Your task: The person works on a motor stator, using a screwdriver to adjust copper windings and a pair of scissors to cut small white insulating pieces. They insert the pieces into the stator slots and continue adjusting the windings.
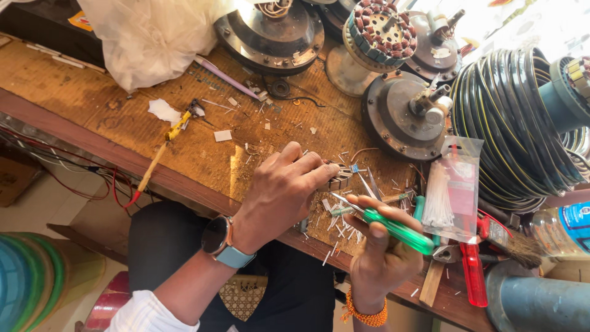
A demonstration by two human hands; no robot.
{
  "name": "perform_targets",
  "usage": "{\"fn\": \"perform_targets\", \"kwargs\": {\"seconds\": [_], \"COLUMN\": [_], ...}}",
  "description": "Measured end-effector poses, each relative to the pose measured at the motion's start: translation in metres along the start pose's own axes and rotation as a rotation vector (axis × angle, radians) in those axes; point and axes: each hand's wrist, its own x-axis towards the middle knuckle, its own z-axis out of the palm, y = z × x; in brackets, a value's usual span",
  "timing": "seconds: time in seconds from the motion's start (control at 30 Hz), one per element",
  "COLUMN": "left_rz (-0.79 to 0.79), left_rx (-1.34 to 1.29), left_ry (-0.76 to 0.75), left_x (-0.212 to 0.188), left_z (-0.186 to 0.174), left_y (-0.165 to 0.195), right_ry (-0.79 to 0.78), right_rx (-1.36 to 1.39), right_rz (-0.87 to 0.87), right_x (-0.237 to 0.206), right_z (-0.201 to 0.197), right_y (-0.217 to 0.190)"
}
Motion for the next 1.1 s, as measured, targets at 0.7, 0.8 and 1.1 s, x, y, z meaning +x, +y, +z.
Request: {"fn": "perform_targets", "kwargs": {"seconds": [0.7, 0.8, 1.1], "left_rz": [0.002, 0.007, 0.023], "left_rx": [-0.061, -0.059, -0.226], "left_ry": [0.021, 0.008, -0.093], "left_x": [-0.006, -0.005, -0.009], "left_z": [-0.003, -0.005, -0.031], "left_y": [-0.008, -0.007, -0.017], "right_ry": [-0.316, -0.269, -0.445], "right_rx": [-0.380, -0.273, -0.850], "right_rz": [-0.232, -0.238, 0.267], "right_x": [0.000, -0.002, 0.118], "right_z": [-0.012, -0.016, -0.049], "right_y": [0.026, 0.031, 0.018]}}
